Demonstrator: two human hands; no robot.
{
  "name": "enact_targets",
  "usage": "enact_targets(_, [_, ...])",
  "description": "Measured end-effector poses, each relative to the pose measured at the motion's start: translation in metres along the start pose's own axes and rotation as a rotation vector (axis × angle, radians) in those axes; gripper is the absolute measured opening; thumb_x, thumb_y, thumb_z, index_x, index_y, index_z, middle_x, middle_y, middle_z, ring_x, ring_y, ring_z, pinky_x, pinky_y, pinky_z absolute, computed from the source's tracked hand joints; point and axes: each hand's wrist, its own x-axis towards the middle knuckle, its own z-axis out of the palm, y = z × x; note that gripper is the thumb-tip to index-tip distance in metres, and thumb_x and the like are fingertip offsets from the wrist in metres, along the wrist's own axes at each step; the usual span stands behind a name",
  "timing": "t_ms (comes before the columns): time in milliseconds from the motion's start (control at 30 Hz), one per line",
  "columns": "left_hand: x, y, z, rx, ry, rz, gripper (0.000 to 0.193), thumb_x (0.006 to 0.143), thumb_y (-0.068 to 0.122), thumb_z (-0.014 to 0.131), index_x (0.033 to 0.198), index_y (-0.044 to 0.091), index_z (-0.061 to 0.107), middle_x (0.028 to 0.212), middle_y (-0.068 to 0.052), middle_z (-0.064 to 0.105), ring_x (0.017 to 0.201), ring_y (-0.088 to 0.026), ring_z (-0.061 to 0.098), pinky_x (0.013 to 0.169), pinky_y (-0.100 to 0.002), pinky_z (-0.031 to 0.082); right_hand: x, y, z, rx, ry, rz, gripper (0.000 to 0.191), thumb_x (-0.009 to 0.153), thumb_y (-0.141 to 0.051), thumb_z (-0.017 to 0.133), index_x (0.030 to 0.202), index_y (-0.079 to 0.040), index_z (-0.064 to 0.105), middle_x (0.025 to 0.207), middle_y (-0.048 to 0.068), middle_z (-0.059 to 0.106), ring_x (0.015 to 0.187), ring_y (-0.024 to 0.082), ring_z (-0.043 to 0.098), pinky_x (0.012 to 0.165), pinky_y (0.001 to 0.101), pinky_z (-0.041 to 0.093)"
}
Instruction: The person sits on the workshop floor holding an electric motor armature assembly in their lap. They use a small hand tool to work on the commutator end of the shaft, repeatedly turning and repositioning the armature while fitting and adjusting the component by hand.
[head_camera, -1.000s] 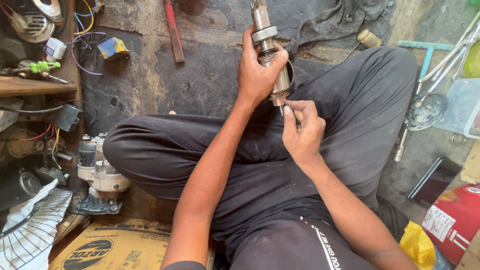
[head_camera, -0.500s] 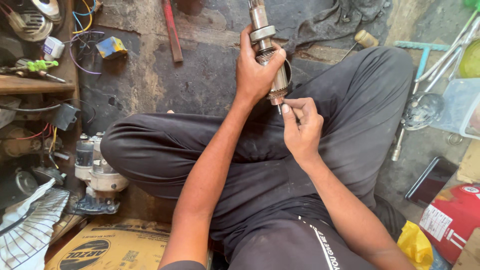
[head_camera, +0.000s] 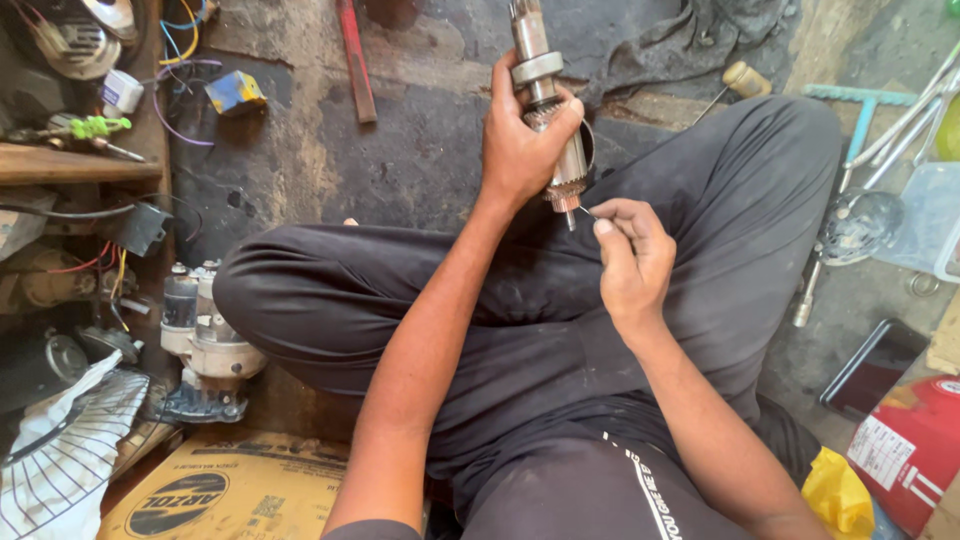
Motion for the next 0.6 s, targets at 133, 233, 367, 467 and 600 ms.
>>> enact_targets(133, [0.0,0.002,0.0,0.024,-0.007,-0.008,0.065,0.09,0.017,0.075,0.145,0.005,0.042,0.095,-0.003,0.074,0.087,-0.011,0.072,0.082,-0.03,0.06,0.003,-0.009,0.001,-0.134,-0.015,-0.057,0.01,0.103,0.001,0.059,0.11,0.004,0.066,0.073,-0.007,0.05,0.065,-0.001,0.037,0.056,0.0204,0.03])
enact_targets(233, [0.0,0.004,0.001,0.043,0.007,-0.017,0.065,0.09,0.017,0.076,0.144,0.005,0.042,0.093,-0.003,0.075,0.086,-0.011,0.073,0.082,-0.03,0.06,0.003,-0.014,0.002,-0.145,-0.033,-0.078,0.009,0.105,0.0,0.06,0.111,0.003,0.066,0.072,-0.006,0.05,0.063,-0.001,0.037,0.054,0.0207,0.029])
enact_targets(367, [-0.001,0.005,0.001,0.059,0.007,-0.018,0.066,0.09,0.018,0.076,0.144,0.006,0.042,0.093,-0.002,0.075,0.085,-0.011,0.073,0.082,-0.03,0.06,-0.001,-0.017,0.005,-0.373,-0.011,-0.225,0.01,0.104,0.001,0.062,0.112,0.004,0.066,0.071,0.001,0.058,0.057,0.002,0.041,0.05,0.0225,0.033])
enact_targets(467, [-0.002,0.005,0.002,0.065,0.017,-0.006,0.067,0.09,0.018,0.077,0.145,0.006,0.041,0.094,-0.003,0.075,0.086,-0.011,0.073,0.082,-0.03,0.06,-0.004,-0.014,0.009,-0.361,0.004,-0.298,0.01,0.106,0.001,0.06,0.115,0.005,0.064,0.085,0.007,0.068,0.065,0.003,0.055,0.053,0.0225,0.041])
enact_targets(600, [-0.004,0.005,0.003,0.061,0.025,-0.02,0.066,0.09,0.018,0.076,0.145,0.007,0.042,0.094,-0.002,0.075,0.085,-0.012,0.073,0.081,-0.03,0.06,-0.006,-0.004,0.015,-0.432,0.062,-0.354,0.011,0.106,0.002,0.061,0.116,0.004,0.064,0.088,0.009,0.069,0.065,0.006,0.057,0.055,0.024,0.044])
